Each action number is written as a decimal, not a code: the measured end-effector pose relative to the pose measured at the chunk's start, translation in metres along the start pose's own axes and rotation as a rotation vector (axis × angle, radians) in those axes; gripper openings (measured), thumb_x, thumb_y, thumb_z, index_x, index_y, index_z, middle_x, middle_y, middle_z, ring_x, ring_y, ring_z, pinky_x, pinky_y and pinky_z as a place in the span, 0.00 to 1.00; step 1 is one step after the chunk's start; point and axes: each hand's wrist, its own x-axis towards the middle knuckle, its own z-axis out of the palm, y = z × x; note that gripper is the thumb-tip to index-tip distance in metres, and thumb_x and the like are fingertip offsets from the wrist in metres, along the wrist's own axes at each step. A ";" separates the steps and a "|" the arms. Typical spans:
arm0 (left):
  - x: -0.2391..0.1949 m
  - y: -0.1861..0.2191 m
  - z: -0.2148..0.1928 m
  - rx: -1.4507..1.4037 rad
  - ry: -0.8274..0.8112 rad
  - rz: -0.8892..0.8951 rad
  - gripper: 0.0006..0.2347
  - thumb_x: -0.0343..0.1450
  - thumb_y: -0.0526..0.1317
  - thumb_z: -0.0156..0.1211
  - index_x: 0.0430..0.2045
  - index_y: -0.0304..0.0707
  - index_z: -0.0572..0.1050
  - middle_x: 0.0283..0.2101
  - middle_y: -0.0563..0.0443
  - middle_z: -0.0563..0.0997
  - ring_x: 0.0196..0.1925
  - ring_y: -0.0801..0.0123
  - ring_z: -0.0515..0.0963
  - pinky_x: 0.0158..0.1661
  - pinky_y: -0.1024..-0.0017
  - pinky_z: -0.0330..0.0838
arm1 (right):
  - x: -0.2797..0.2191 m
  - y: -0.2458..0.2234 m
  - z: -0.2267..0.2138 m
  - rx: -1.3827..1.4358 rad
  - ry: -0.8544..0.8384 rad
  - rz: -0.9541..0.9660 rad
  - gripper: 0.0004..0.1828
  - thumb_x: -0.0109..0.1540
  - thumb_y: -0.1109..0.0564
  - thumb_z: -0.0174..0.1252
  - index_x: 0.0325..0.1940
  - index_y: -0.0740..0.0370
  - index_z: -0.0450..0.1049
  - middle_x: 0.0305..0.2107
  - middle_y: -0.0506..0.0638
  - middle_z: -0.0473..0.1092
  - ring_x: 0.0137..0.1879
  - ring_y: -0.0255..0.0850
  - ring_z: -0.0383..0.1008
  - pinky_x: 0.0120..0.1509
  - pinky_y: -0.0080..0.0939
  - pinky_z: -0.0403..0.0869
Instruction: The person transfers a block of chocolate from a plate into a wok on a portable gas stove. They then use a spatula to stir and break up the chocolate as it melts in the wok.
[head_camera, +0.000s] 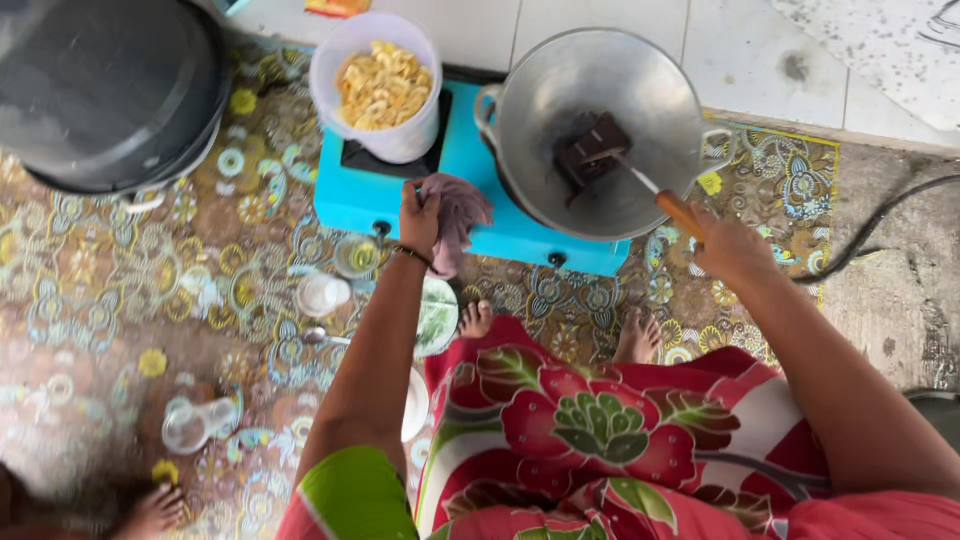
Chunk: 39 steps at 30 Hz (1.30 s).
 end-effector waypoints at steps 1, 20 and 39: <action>0.023 -0.010 0.017 0.004 -0.012 0.003 0.13 0.74 0.41 0.57 0.50 0.37 0.70 0.38 0.27 0.77 0.42 0.40 0.77 0.46 0.46 0.70 | -0.001 0.001 -0.003 0.009 -0.002 0.009 0.41 0.64 0.49 0.50 0.83 0.41 0.53 0.52 0.69 0.77 0.60 0.66 0.77 0.63 0.65 0.75; 0.094 -0.021 0.105 0.303 0.176 -0.104 0.15 0.64 0.41 0.63 0.38 0.57 0.63 0.42 0.47 0.81 0.49 0.45 0.82 0.51 0.49 0.73 | -0.021 0.005 -0.010 0.162 0.022 -0.048 0.34 0.69 0.55 0.46 0.81 0.46 0.56 0.42 0.66 0.77 0.44 0.58 0.81 0.51 0.59 0.80; 0.002 0.126 0.023 0.291 0.299 0.077 0.32 0.63 0.35 0.75 0.56 0.42 0.57 0.52 0.24 0.77 0.58 0.30 0.76 0.56 0.38 0.72 | 0.007 -0.015 0.006 0.195 0.091 -0.121 0.34 0.67 0.63 0.44 0.80 0.54 0.56 0.32 0.61 0.77 0.32 0.50 0.78 0.33 0.56 0.77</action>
